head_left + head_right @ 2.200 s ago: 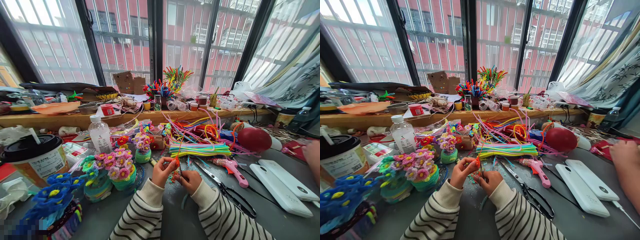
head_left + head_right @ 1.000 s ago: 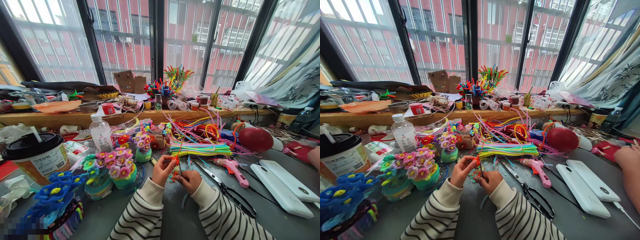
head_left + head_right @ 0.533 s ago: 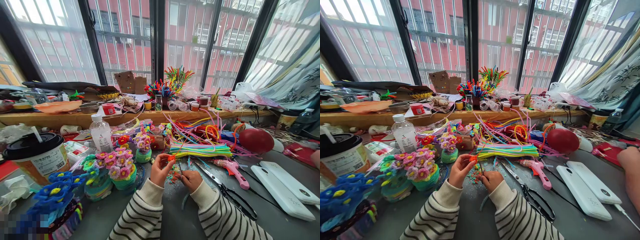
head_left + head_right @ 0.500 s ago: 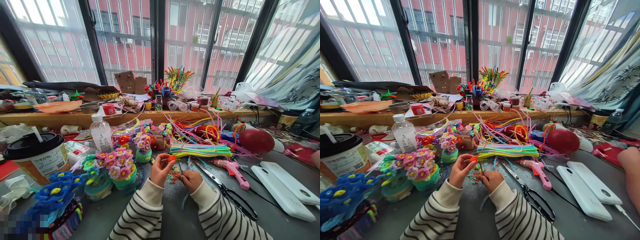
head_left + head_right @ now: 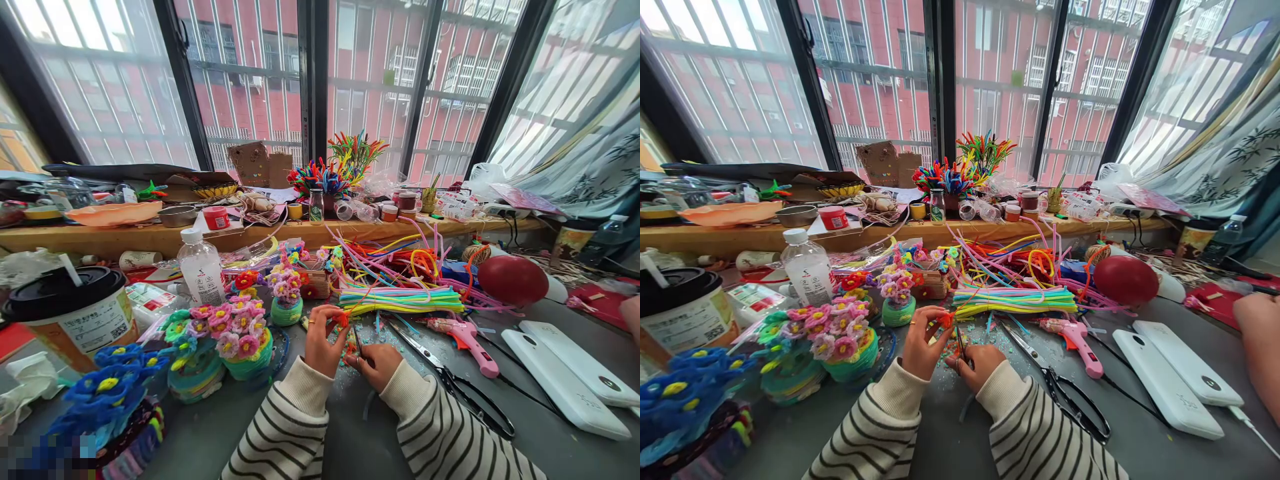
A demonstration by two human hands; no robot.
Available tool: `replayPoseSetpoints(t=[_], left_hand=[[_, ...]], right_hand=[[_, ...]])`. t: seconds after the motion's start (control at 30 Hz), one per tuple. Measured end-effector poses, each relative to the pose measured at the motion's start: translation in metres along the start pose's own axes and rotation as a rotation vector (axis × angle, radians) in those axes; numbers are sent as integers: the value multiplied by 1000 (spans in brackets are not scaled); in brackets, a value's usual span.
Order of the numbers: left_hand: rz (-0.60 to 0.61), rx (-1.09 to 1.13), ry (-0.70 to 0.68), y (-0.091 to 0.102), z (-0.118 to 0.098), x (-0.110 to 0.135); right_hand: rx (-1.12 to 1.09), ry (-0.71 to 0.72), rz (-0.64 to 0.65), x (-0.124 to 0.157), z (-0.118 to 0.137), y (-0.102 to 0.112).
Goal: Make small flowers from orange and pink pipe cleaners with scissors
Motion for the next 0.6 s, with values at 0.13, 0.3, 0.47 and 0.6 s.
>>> replayPoseSetpoints(t=[0.13,0.3,0.47,0.6], left_hand=[[35,-47,-58,-6,-8,3],[52,-39,-65,-7,-10,3],[42,-19,-53,-6,-10,3],[78,-28,-48,-10,-9,3]], right_hand=[[1,-25,12,0,-1,0],[-10,4,-34,0,-1,2],[21,-15,-74,0,-8,2],[57,-27,-81,0,-8,2]])
Point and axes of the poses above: each hand's wrist, its own x-axis away from the middle knuckle, its own y-axis out of the back of the hand, z = x × y, the point moved 10 cm from there along -x, towards the middle knuckle, and after that the axes turned 7 degrees about y, right-handed, at the moved point
